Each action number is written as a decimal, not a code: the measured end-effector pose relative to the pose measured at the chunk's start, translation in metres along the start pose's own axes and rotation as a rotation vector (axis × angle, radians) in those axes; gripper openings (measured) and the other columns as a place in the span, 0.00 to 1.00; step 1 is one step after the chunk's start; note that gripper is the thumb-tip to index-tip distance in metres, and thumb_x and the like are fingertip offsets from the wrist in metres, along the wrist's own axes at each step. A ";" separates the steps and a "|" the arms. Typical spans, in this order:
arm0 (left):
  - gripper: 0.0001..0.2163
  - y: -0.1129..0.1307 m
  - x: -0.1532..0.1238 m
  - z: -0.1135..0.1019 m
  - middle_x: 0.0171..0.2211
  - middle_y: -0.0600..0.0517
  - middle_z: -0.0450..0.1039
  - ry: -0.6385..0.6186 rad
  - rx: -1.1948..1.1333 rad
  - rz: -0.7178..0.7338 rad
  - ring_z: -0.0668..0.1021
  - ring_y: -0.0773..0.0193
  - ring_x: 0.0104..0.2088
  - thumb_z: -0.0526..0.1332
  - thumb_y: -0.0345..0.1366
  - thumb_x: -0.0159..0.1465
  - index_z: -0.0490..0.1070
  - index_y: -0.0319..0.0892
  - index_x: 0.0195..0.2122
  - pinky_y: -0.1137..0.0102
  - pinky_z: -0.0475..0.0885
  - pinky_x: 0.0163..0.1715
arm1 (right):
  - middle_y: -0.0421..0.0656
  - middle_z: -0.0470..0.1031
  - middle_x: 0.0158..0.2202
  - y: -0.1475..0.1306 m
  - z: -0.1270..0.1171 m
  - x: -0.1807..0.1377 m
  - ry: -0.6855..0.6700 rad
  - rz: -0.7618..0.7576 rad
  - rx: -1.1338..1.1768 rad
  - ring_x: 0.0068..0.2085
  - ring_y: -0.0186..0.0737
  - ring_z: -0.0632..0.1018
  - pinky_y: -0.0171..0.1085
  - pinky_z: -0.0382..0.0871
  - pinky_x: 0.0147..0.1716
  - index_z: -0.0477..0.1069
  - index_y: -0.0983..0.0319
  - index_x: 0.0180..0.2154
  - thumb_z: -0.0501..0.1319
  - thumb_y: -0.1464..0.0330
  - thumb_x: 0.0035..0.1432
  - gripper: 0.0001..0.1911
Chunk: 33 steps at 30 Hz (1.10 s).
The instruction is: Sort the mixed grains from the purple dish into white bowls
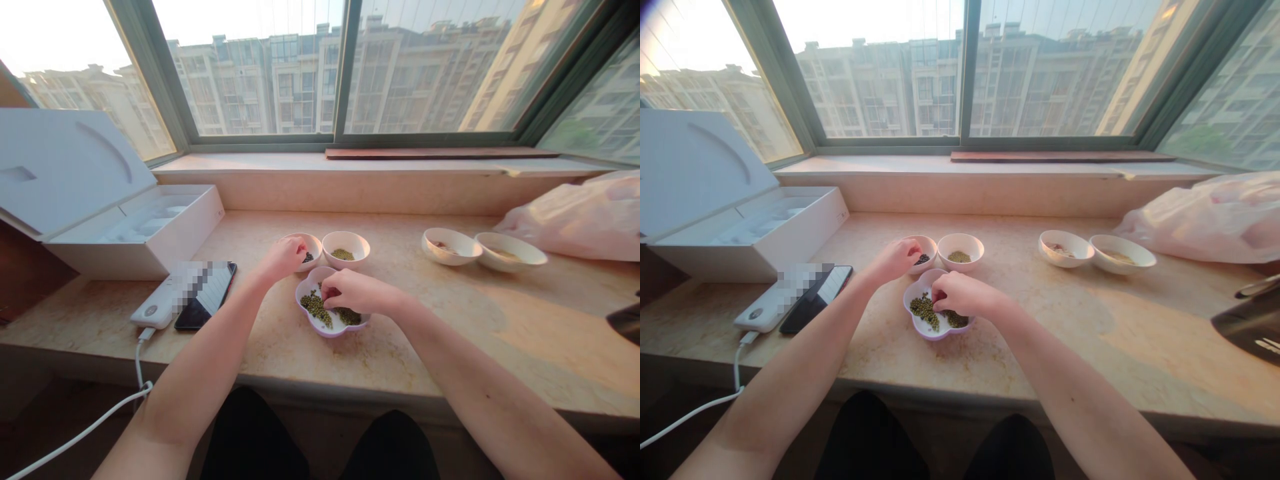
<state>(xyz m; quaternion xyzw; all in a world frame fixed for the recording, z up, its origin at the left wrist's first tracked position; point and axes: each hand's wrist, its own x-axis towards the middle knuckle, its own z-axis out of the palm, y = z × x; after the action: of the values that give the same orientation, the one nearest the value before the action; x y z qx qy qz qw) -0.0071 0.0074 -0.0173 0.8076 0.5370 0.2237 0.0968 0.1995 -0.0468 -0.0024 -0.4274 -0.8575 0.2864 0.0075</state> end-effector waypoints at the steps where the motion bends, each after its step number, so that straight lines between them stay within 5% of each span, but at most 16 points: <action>1: 0.13 -0.001 0.000 0.000 0.27 0.52 0.72 0.000 0.000 0.003 0.69 0.64 0.29 0.55 0.27 0.67 0.67 0.42 0.24 0.68 0.62 0.33 | 0.42 0.78 0.31 0.000 0.000 0.000 0.006 -0.001 0.000 0.33 0.40 0.76 0.38 0.62 0.30 0.77 0.60 0.30 0.65 0.70 0.61 0.06; 15: 0.11 -0.001 -0.001 0.000 0.42 0.46 0.80 0.055 -0.014 0.044 0.79 0.56 0.45 0.56 0.30 0.69 0.79 0.42 0.41 0.63 0.74 0.49 | 0.41 0.84 0.36 0.012 -0.003 -0.003 0.113 -0.125 0.119 0.37 0.40 0.81 0.36 0.70 0.38 0.82 0.58 0.35 0.60 0.78 0.57 0.13; 26: 0.11 0.016 -0.011 -0.008 0.44 0.46 0.79 0.084 -0.003 0.089 0.80 0.57 0.43 0.57 0.29 0.69 0.80 0.41 0.43 0.64 0.75 0.49 | 0.40 0.79 0.32 0.017 -0.008 -0.002 0.159 -0.126 0.208 0.34 0.39 0.77 0.36 0.67 0.33 0.80 0.59 0.35 0.62 0.77 0.50 0.12; 29: 0.10 0.028 -0.016 -0.011 0.43 0.46 0.80 0.081 -0.024 0.130 0.80 0.58 0.43 0.57 0.28 0.69 0.79 0.41 0.40 0.64 0.75 0.49 | 0.41 0.79 0.31 0.018 -0.013 -0.001 0.261 -0.137 0.296 0.33 0.39 0.76 0.37 0.68 0.34 0.79 0.60 0.34 0.63 0.73 0.54 0.06; 33: 0.10 0.045 -0.026 -0.012 0.42 0.47 0.81 -0.019 0.000 0.194 0.81 0.58 0.44 0.57 0.24 0.66 0.78 0.41 0.38 0.64 0.74 0.49 | 0.44 0.81 0.35 0.024 -0.021 0.001 0.568 -0.112 0.337 0.35 0.40 0.77 0.40 0.71 0.37 0.80 0.60 0.37 0.63 0.65 0.60 0.08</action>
<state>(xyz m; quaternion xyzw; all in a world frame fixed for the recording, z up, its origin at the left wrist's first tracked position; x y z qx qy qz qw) 0.0157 -0.0351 0.0042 0.8578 0.4555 0.2243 0.0797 0.2212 -0.0247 0.0029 -0.4352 -0.7837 0.2928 0.3326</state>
